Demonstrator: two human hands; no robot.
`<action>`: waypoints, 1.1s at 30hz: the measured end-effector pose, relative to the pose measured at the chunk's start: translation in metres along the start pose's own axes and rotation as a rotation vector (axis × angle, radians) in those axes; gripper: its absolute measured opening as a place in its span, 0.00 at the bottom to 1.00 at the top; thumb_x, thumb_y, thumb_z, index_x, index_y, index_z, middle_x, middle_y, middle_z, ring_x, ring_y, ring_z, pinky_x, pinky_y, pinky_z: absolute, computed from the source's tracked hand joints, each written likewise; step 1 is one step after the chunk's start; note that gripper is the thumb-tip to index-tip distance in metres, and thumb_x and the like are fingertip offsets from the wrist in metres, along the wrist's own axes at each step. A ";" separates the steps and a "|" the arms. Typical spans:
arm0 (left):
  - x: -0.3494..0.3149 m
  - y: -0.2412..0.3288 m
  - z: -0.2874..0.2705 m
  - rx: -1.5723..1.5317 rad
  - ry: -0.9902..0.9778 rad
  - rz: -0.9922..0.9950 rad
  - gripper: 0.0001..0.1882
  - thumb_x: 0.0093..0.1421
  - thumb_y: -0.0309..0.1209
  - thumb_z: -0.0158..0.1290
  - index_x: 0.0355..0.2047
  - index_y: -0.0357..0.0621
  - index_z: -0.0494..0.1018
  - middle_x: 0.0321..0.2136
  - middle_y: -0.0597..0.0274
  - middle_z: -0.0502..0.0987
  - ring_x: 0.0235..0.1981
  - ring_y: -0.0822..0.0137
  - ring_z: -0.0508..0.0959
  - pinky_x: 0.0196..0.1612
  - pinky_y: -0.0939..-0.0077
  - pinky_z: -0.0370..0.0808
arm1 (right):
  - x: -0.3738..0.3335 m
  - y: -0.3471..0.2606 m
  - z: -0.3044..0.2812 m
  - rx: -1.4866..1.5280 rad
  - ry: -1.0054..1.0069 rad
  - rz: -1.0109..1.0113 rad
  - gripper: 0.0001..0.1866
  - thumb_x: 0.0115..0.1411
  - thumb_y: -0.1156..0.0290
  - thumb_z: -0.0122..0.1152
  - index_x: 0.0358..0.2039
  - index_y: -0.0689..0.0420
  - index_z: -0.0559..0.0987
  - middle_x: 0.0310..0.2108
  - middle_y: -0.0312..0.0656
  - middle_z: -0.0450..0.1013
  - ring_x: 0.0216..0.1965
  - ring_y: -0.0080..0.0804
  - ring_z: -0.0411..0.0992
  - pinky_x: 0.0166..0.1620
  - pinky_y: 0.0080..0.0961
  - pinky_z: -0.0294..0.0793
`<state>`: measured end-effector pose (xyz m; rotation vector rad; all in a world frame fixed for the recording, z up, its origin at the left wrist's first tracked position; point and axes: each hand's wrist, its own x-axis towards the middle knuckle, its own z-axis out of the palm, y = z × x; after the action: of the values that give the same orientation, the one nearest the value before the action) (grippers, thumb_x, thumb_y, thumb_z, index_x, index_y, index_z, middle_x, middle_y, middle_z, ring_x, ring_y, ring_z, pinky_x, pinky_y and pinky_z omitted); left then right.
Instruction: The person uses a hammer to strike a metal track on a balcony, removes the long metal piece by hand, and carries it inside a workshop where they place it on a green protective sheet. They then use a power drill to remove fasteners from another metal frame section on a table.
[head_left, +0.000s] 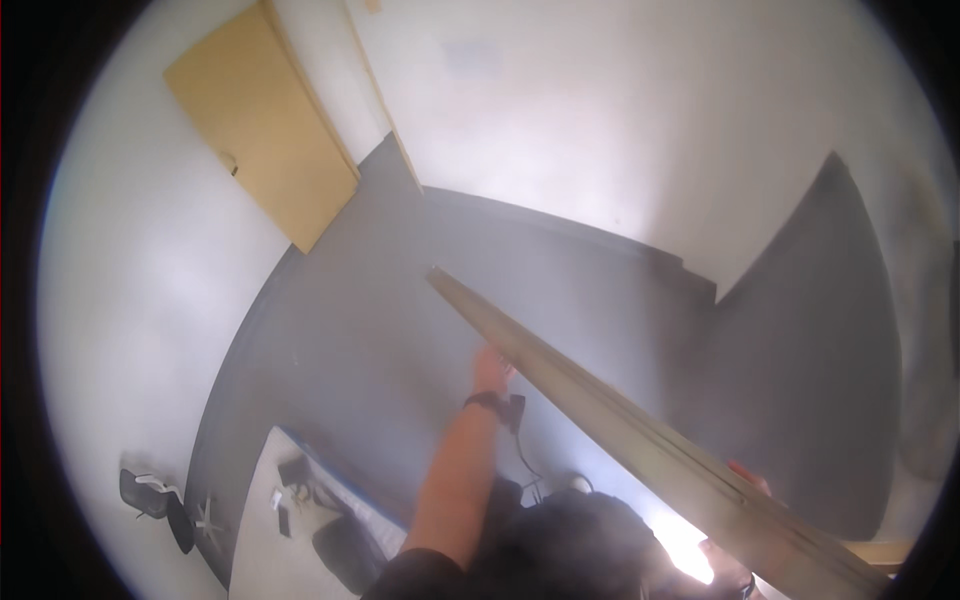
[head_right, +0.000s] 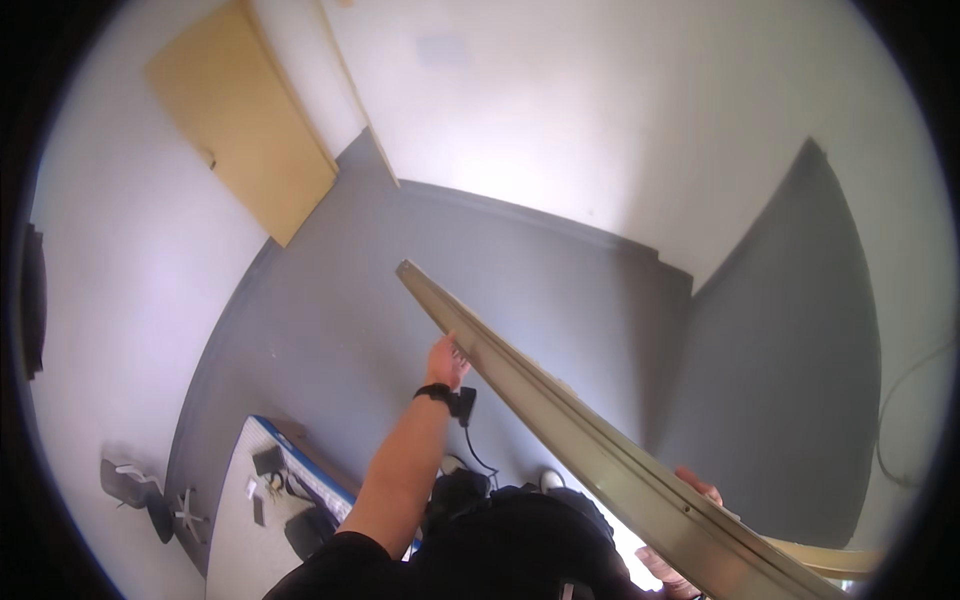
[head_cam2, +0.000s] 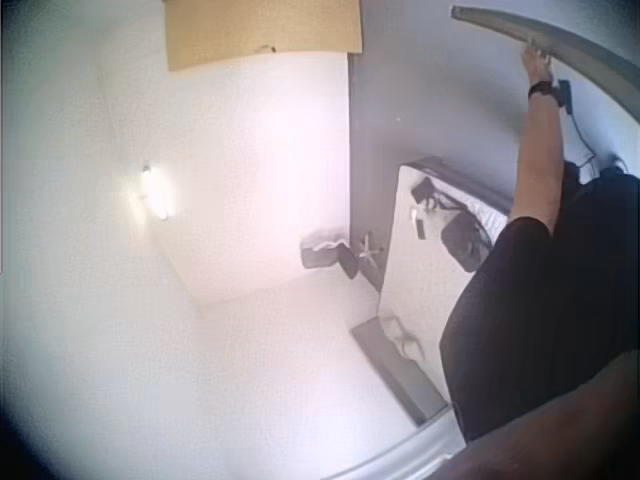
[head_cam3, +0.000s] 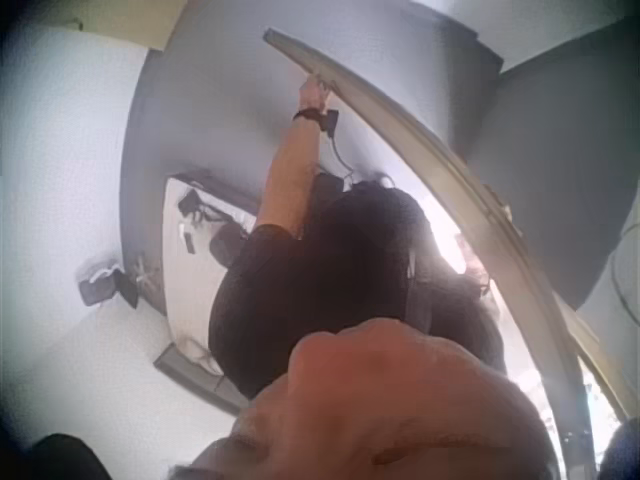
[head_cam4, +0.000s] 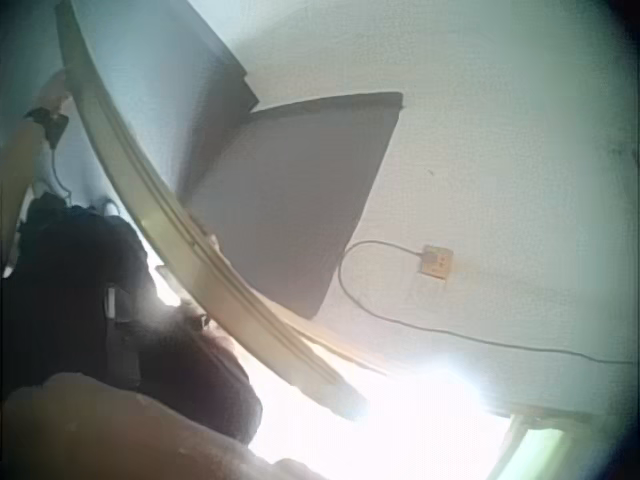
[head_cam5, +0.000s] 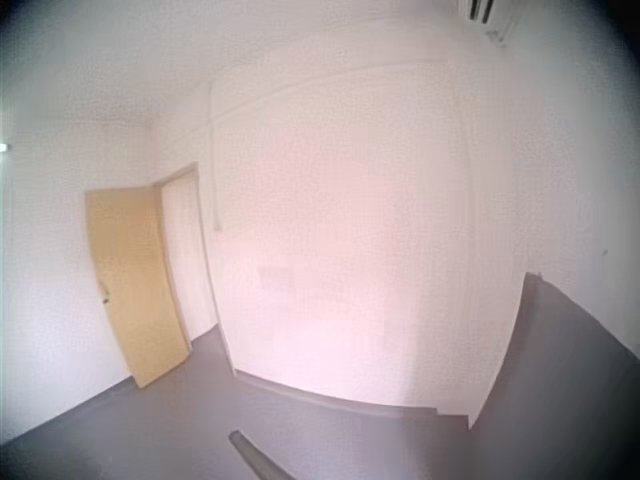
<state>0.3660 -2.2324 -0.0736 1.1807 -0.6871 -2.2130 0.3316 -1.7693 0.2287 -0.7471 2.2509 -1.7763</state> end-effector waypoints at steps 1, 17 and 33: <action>0.026 0.018 -0.010 -0.019 -0.035 0.004 0.15 0.68 0.40 0.52 0.46 0.41 0.71 0.44 0.60 0.77 0.48 0.63 0.76 0.55 0.65 0.73 | 0.015 -0.019 0.032 -0.060 0.025 -0.010 0.36 0.55 0.61 0.68 0.61 0.63 0.69 0.48 0.43 0.76 0.44 0.28 0.76 0.46 0.23 0.76; 0.379 0.384 -0.283 1.295 -0.118 0.819 0.08 0.57 0.29 0.58 0.37 0.42 0.76 0.30 0.59 0.79 0.30 0.59 0.78 0.36 0.64 0.78 | 0.197 -0.143 0.537 0.290 -0.149 -0.016 0.49 0.36 0.60 0.87 0.58 0.61 0.70 0.55 0.45 0.71 0.57 0.37 0.70 0.58 0.37 0.73; 0.461 0.784 -0.559 0.653 0.591 0.357 0.24 0.49 0.34 0.65 0.45 0.35 0.76 0.38 0.45 0.82 0.40 0.50 0.82 0.42 0.61 0.78 | 0.479 -0.224 1.234 0.213 -0.897 -1.181 0.28 0.60 0.56 0.69 0.56 0.57 0.73 0.46 0.40 0.77 0.49 0.31 0.74 0.55 0.33 0.72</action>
<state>0.7930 -3.2103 -0.1035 1.7467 -1.2741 -1.2629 0.5183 -3.0984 0.1854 -2.4713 0.9744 -1.3657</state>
